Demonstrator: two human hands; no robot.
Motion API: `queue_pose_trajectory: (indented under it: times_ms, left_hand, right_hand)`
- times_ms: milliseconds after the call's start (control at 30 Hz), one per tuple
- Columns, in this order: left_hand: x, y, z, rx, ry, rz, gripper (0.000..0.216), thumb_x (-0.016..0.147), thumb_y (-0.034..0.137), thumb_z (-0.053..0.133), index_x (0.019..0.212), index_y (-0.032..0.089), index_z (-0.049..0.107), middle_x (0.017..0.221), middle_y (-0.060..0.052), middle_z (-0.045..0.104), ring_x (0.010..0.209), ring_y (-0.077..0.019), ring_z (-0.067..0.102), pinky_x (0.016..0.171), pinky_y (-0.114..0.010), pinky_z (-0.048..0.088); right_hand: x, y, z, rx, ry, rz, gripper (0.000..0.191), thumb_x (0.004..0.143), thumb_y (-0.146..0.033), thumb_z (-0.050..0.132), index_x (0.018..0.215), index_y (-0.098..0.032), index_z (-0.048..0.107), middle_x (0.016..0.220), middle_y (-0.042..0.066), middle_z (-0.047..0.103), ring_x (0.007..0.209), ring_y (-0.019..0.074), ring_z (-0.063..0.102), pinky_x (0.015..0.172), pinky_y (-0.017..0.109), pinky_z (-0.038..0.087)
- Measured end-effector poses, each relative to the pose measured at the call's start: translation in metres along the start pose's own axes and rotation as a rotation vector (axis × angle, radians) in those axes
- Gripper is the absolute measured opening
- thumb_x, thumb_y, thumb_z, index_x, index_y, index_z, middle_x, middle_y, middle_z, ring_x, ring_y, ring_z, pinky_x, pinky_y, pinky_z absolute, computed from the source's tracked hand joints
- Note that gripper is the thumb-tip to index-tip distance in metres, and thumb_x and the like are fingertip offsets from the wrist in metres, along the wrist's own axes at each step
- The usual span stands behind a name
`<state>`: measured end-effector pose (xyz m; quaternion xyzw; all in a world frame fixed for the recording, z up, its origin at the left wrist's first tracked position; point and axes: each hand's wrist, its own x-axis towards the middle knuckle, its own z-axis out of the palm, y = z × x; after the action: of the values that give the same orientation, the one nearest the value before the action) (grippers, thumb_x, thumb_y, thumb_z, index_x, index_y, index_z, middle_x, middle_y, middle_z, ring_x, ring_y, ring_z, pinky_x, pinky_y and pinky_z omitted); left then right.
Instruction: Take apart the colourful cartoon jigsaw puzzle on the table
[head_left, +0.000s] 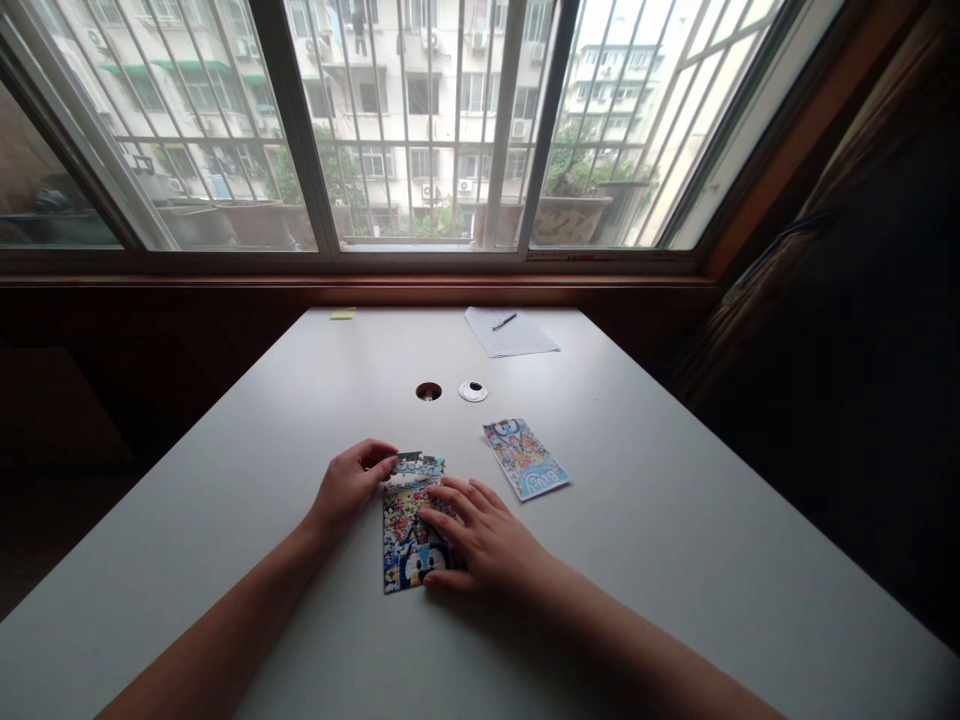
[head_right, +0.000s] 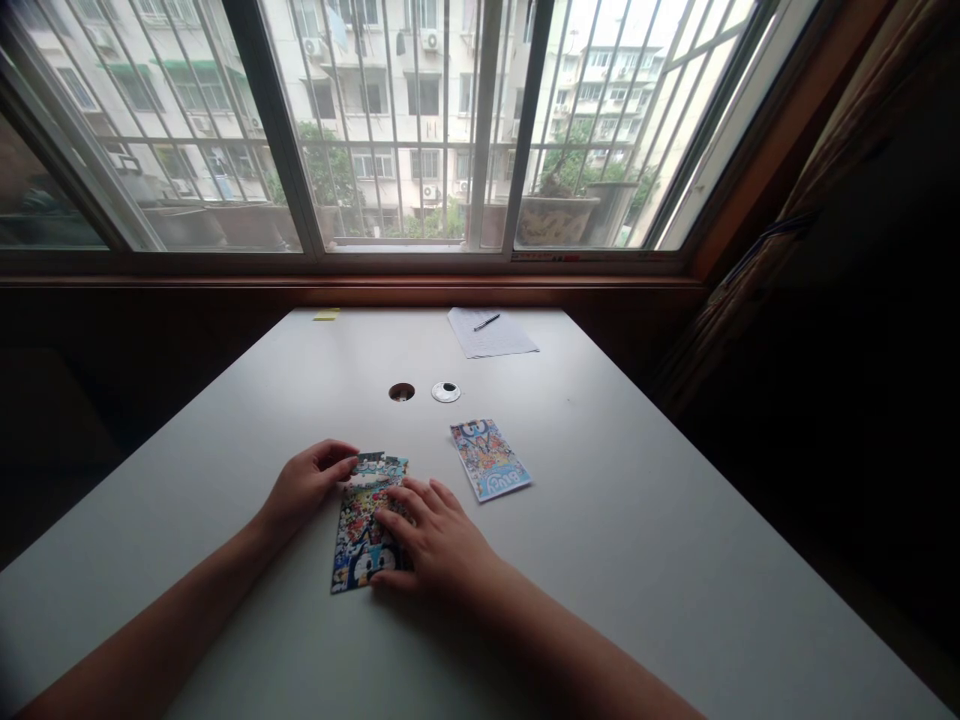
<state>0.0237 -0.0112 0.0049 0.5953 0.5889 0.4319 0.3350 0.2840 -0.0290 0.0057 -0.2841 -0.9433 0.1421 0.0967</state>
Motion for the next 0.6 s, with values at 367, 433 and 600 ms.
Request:
queue_pose_trajectory:
  times_ms: [367, 433, 600]
  left_hand:
    - [0.0004, 0.0036, 0.0046, 0.122, 0.085, 0.204, 0.022, 0.089, 0.039, 0.063, 0.096, 0.019, 0.07, 0.094, -0.005, 0.072, 0.084, -0.0192, 0.068, 0.078, -0.031, 0.055]
    - [0.0009, 0.0022, 0.004, 0.071, 0.063, 0.151, 0.025, 0.088, 0.042, 0.064, 0.097, 0.019, 0.069, 0.091, -0.005, 0.072, 0.08, -0.0193, 0.069, 0.074, -0.03, 0.055]
    - [0.0039, -0.0006, 0.0003, -0.106, 0.015, 0.042, 0.035, 0.085, 0.049, 0.067, 0.099, 0.017, 0.066, 0.088, -0.005, 0.072, 0.077, -0.0199, 0.069, 0.07, -0.031, 0.056]
  right_hand:
    - [0.0002, 0.0018, 0.0016, -0.014, -0.002, -0.011, 0.078, 0.089, -0.075, 0.044, 0.15, -0.027, 0.042, 0.158, 0.01, 0.035, 0.147, 0.0308, 0.024, 0.122, 0.055, 0.012]
    - [0.0003, 0.0019, 0.002, -0.01, -0.003, -0.012, 0.078, 0.088, -0.075, 0.044, 0.15, -0.027, 0.041, 0.158, 0.01, 0.035, 0.147, 0.0309, 0.024, 0.122, 0.055, 0.012]
    - [-0.0009, 0.002, 0.0034, -0.004, 0.016, -0.013, 0.077, 0.089, -0.075, 0.043, 0.15, -0.028, 0.041, 0.158, 0.009, 0.034, 0.148, 0.0309, 0.023, 0.122, 0.055, 0.011]
